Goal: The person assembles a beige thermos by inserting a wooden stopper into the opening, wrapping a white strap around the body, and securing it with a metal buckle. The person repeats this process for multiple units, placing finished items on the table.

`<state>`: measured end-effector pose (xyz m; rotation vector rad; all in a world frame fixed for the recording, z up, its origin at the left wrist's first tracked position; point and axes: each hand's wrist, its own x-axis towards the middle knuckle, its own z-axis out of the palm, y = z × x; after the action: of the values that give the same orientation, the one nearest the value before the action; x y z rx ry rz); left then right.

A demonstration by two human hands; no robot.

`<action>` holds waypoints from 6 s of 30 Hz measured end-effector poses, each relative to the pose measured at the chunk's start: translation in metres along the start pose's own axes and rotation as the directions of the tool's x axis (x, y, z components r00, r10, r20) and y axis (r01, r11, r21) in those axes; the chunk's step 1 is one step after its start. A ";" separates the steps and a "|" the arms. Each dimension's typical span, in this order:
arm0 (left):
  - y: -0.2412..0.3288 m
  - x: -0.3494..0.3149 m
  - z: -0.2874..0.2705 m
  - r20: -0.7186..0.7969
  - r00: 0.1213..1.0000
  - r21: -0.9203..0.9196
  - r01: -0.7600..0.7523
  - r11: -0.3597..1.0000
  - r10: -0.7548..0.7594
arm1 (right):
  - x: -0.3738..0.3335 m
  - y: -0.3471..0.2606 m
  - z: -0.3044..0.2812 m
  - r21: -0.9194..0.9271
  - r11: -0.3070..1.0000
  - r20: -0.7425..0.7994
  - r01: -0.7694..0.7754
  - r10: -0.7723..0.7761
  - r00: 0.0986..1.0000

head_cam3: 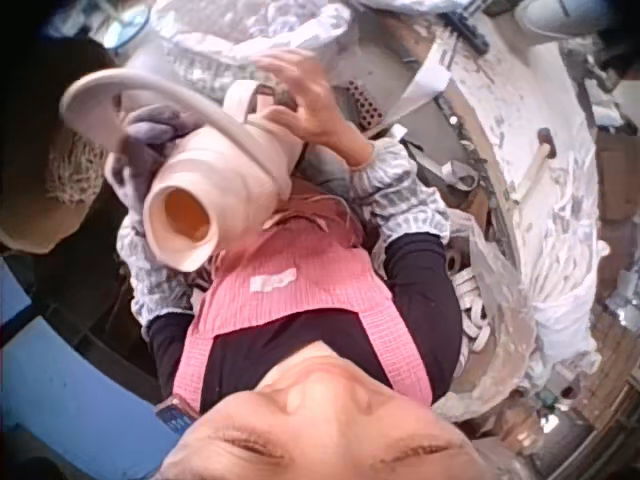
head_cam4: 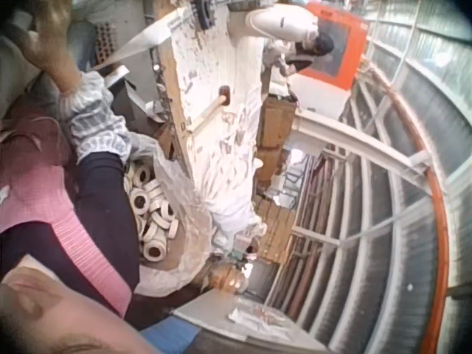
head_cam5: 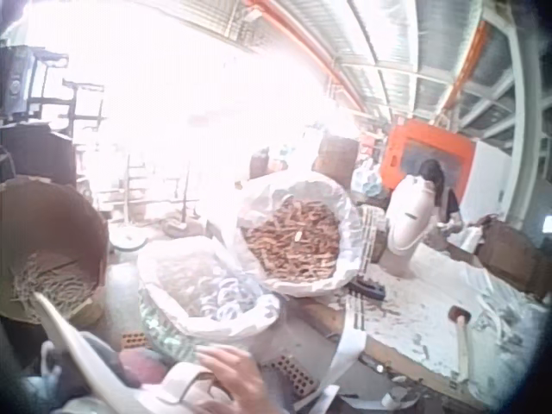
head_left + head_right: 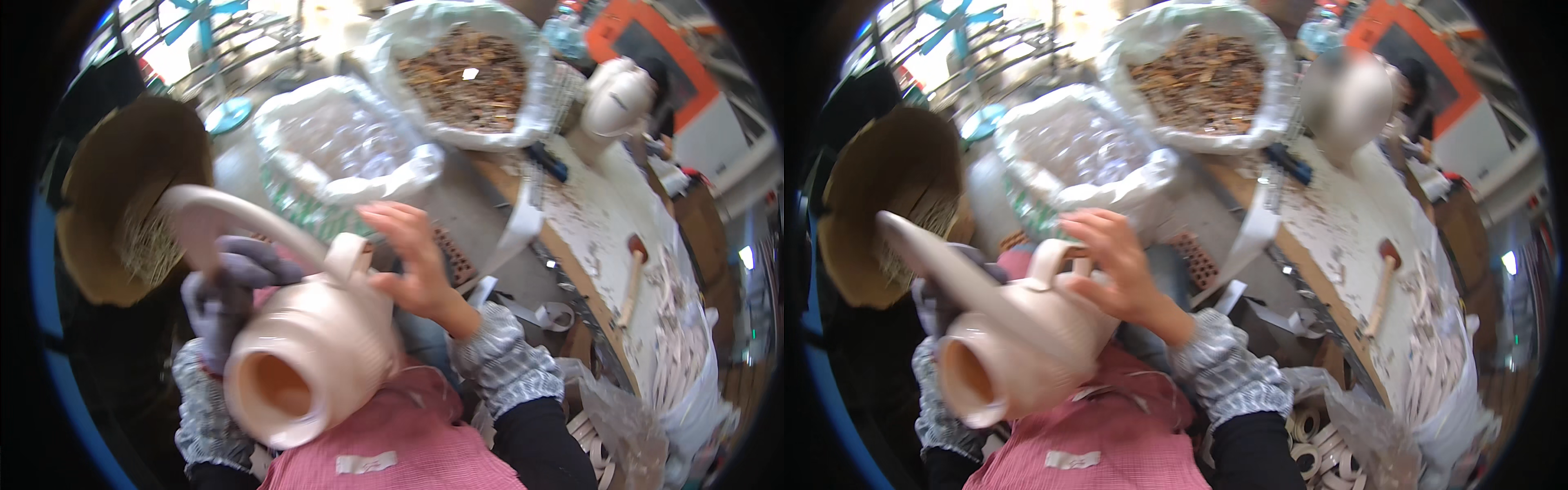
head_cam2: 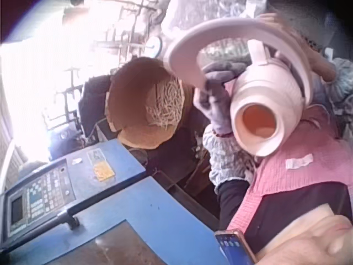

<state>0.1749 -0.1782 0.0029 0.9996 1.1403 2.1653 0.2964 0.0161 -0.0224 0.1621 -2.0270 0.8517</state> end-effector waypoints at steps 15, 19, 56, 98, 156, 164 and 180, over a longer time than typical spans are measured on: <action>-0.039 0.062 -0.026 0.361 0.731 0.474 0.391 0.789 -0.579 | -0.077 0.009 -0.402 -0.493 0.744 -0.812 -0.451 -0.207 0.545; -0.065 0.057 -0.051 0.283 0.780 0.594 0.315 0.741 -0.558 | -0.083 0.042 -0.462 -0.716 0.235 -0.696 -0.657 -0.310 0.647; 0.006 -0.405 -0.342 -0.886 -0.083 0.251 0.742 -0.622 -0.457 | -0.081 0.148 -0.235 -0.559 0.712 -0.184 -0.425 0.393 0.901; -0.096 0.038 -0.089 0.607 0.789 0.793 -0.593 0.137 -0.101 | -0.026 0.068 0.033 0.160 0.565 0.210 -0.809 0.781 0.588; 0.173 0.048 -0.116 0.049 0.777 0.984 -0.145 0.102 0.628 | 0.059 0.252 0.021 -0.546 0.812 0.155 -0.206 0.340 0.928; 0.168 0.078 -0.050 0.674 0.513 0.736 -0.528 -0.424 0.531 | 0.025 0.171 -0.078 -0.237 0.670 -0.029 -0.703 0.719 0.695; -0.008 0.105 0.106 0.551 0.774 0.716 -0.630 0.300 0.312 | 0.073 -0.048 -0.110 0.463 0.706 0.242 -0.536 0.482 0.842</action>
<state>0.1947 -0.0493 0.0759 2.3360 2.0713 1.5146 0.3507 0.0641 0.0980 -0.0756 -1.9107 1.7795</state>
